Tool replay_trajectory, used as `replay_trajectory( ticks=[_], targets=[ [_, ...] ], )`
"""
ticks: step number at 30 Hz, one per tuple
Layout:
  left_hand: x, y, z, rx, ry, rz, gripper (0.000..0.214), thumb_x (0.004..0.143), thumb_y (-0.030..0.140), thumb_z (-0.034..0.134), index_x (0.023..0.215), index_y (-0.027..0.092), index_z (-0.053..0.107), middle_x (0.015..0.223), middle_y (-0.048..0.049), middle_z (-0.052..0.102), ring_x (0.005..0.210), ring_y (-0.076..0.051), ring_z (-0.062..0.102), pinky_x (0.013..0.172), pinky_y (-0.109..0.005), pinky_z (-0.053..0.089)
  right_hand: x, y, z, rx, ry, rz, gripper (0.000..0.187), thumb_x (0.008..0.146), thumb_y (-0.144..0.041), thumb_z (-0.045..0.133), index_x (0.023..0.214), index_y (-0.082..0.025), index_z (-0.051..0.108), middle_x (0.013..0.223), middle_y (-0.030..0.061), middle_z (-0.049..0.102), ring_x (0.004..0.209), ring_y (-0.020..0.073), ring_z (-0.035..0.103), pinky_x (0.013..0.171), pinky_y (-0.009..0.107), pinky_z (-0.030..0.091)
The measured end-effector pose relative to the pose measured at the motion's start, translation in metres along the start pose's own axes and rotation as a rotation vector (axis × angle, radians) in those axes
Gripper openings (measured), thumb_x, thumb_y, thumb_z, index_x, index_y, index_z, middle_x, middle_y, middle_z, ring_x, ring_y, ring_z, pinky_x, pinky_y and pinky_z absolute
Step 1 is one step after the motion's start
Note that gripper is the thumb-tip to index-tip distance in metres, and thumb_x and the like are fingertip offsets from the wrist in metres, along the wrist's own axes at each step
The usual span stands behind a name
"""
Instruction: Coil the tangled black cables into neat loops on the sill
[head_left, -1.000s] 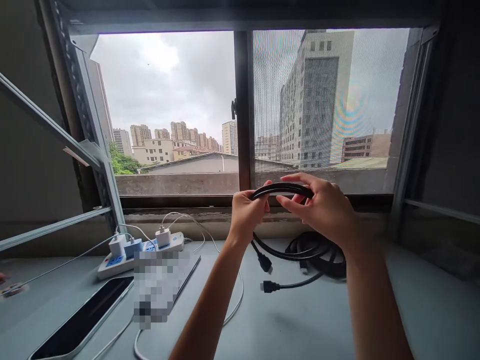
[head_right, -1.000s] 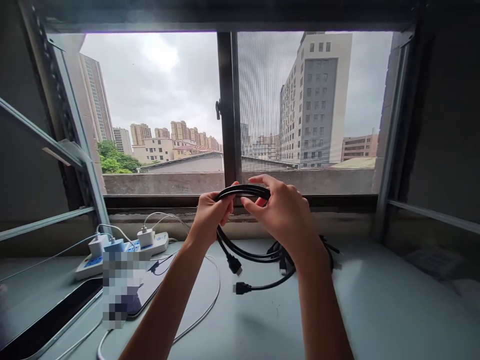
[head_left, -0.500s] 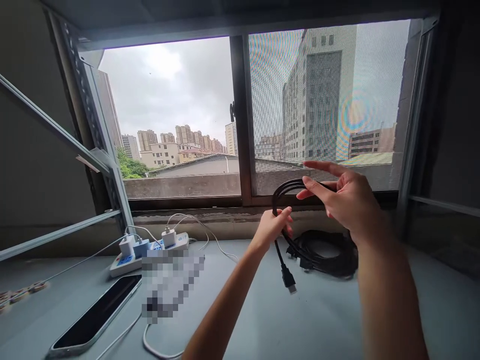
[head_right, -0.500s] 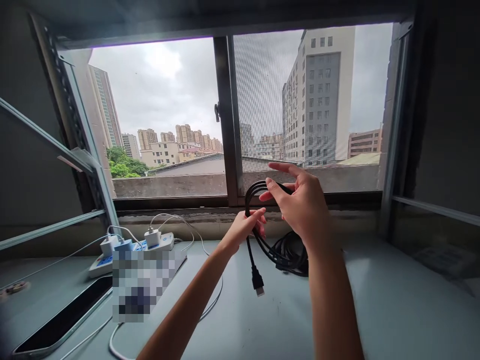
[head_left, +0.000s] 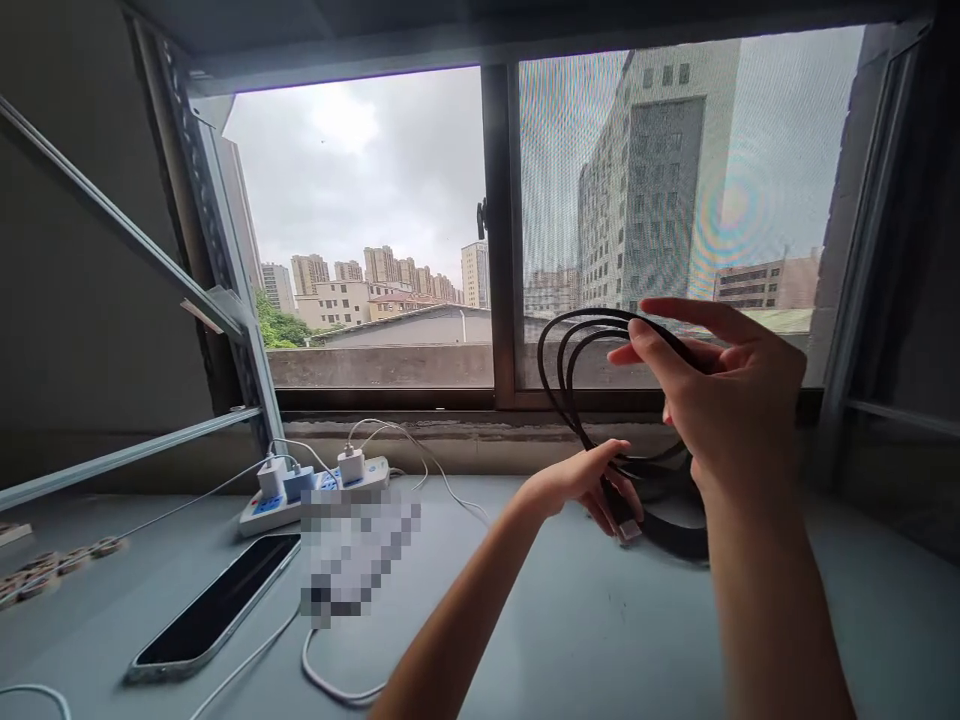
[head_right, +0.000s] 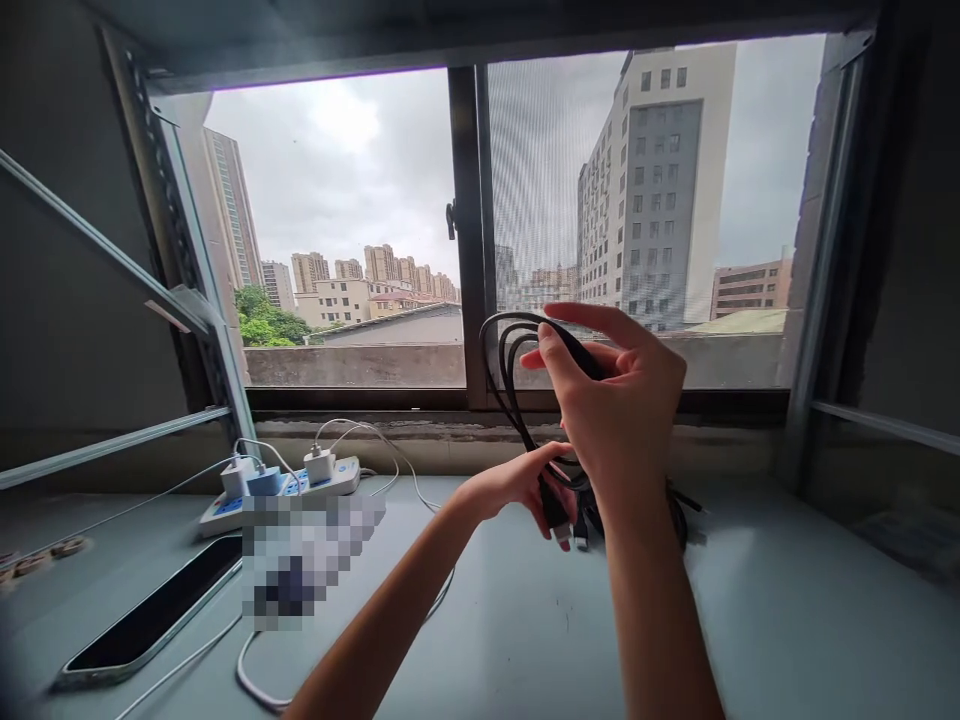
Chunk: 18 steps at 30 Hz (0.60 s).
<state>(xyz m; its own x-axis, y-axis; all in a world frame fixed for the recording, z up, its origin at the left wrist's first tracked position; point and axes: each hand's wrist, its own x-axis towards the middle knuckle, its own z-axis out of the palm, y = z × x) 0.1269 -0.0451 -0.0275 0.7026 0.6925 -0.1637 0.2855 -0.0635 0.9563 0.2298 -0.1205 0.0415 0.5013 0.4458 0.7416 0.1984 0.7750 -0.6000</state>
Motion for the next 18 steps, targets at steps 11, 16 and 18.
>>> replay_trajectory(
  ticks=[11, 16, 18],
  targets=[
    [0.006, -0.002, -0.003, -0.394, -0.177, 0.186, 0.047, 0.087, 0.049, 0.040, 0.088, 0.012, 0.070, 0.077, -0.0098, 0.070, 0.077, -0.020, 0.067, 0.073, -0.029, 0.049, -0.008, -0.013, 0.006, 0.183, 0.124, -0.066, 0.010, 0.071, -0.023, 0.074, 0.079, -0.018, 0.070, 0.057, -0.0006, 0.068, 0.027, 0.0036, 0.034, 0.026, 0.020, 0.019],
    [0.007, 0.000, -0.001, -0.519, 0.129, 0.365, 0.029, 0.080, 0.041, 0.057, 0.092, 0.016, 0.065, 0.081, -0.0063, 0.070, 0.074, -0.018, 0.067, 0.074, -0.029, 0.050, 0.001, -0.002, 0.007, 0.301, 0.136, -0.022, 0.014, 0.066, -0.025, 0.077, 0.073, -0.016, 0.068, 0.056, 0.0004, 0.068, 0.026, 0.0033, 0.034, 0.028, 0.021, 0.018],
    [0.003, 0.003, 0.000, -0.472, 0.251, 0.394, 0.022, 0.079, 0.037, 0.059, 0.089, 0.017, 0.063, 0.078, -0.0035, 0.067, 0.072, -0.017, 0.067, 0.070, -0.027, 0.049, 0.005, 0.004, 0.005, 0.336, 0.143, 0.019, 0.016, 0.065, -0.025, 0.078, 0.075, -0.016, 0.067, 0.058, 0.0007, 0.069, 0.027, 0.0028, 0.034, 0.028, 0.021, 0.017]
  ],
)
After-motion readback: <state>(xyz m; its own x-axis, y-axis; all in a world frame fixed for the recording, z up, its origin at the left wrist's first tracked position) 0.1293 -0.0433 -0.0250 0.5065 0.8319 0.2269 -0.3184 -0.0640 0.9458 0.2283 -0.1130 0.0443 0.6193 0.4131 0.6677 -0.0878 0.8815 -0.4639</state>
